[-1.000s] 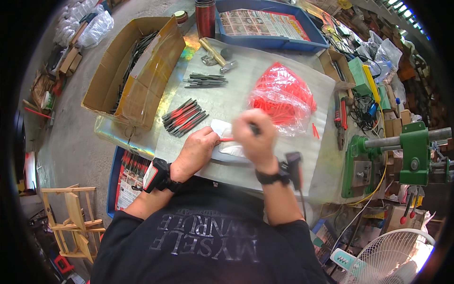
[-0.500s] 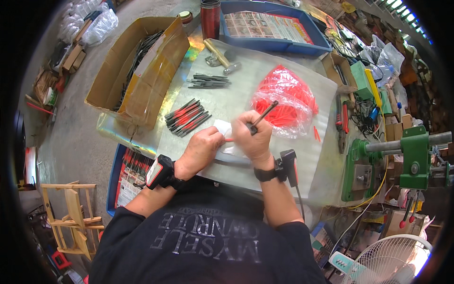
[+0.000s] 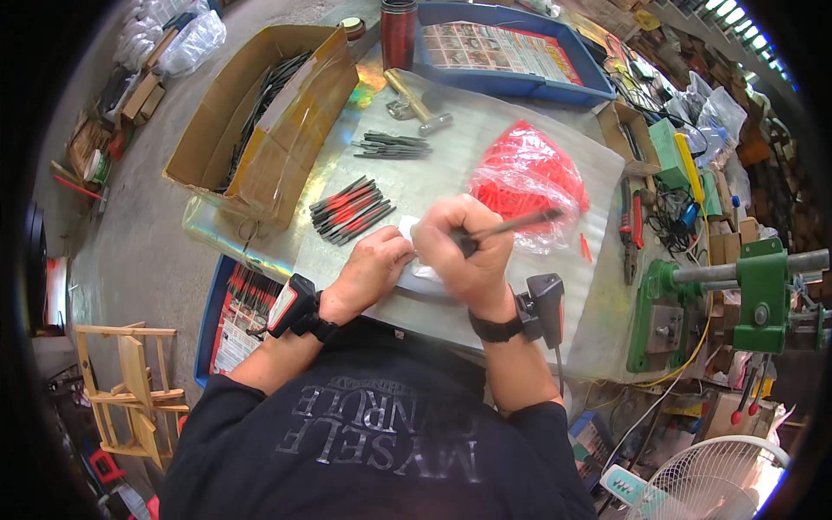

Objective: The person repeatedly picks up metal rods and red plastic sleeves, inserts the sleeves onto the rods, and uses a screwdriver to press the sleeves into place. The person then places the assembled fasteners into a pile on the table.

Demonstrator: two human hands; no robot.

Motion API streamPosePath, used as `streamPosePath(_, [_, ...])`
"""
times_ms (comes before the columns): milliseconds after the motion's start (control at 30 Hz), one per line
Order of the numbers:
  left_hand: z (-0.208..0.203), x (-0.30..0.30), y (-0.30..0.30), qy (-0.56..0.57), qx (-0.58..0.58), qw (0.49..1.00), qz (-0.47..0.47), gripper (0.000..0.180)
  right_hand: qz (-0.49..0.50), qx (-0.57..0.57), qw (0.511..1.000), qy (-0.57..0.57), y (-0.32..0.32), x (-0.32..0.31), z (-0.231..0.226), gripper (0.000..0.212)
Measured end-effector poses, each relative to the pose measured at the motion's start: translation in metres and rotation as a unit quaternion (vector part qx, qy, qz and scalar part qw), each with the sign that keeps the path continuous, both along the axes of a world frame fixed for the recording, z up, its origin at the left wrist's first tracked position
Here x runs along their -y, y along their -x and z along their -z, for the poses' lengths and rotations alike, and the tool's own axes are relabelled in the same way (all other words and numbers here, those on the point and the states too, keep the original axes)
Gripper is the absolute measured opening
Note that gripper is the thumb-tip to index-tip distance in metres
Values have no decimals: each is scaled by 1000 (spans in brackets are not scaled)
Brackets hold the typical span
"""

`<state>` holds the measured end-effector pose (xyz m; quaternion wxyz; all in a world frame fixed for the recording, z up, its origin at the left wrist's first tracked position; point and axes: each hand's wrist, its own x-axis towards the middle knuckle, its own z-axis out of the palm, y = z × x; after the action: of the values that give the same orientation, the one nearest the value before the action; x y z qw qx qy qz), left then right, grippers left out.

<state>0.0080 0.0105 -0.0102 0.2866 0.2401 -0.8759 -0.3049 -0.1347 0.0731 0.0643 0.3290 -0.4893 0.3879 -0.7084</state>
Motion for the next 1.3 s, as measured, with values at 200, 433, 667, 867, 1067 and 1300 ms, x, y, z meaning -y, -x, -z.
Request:
streamPosePath(200, [-2,1,1,-9,-35,999,-3,4,38,-152,985,-71,-13,16,22,10])
streamPosePath(433, [-1,-1,-1,1,-14,1000,-5,3,4,-107,993,42,3,6,13,11])
streamPosePath(667, [-3,-1,0,5,-37,999,-2,2,63,-89,990,-88,-9,17,40,7])
streamPosePath(867, [-5,8,-25,-2,-42,996,-84,5,73,51,995,-47,11,-22,32,5])
streamPosePath(1067, [3,40,-58,53,-5,983,-175,1,107,117,983,-88,40,-65,29,10])
streamPosePath(1300, [0,43,-59,69,48,976,-200,4,218,115,959,-142,58,-106,51,15])
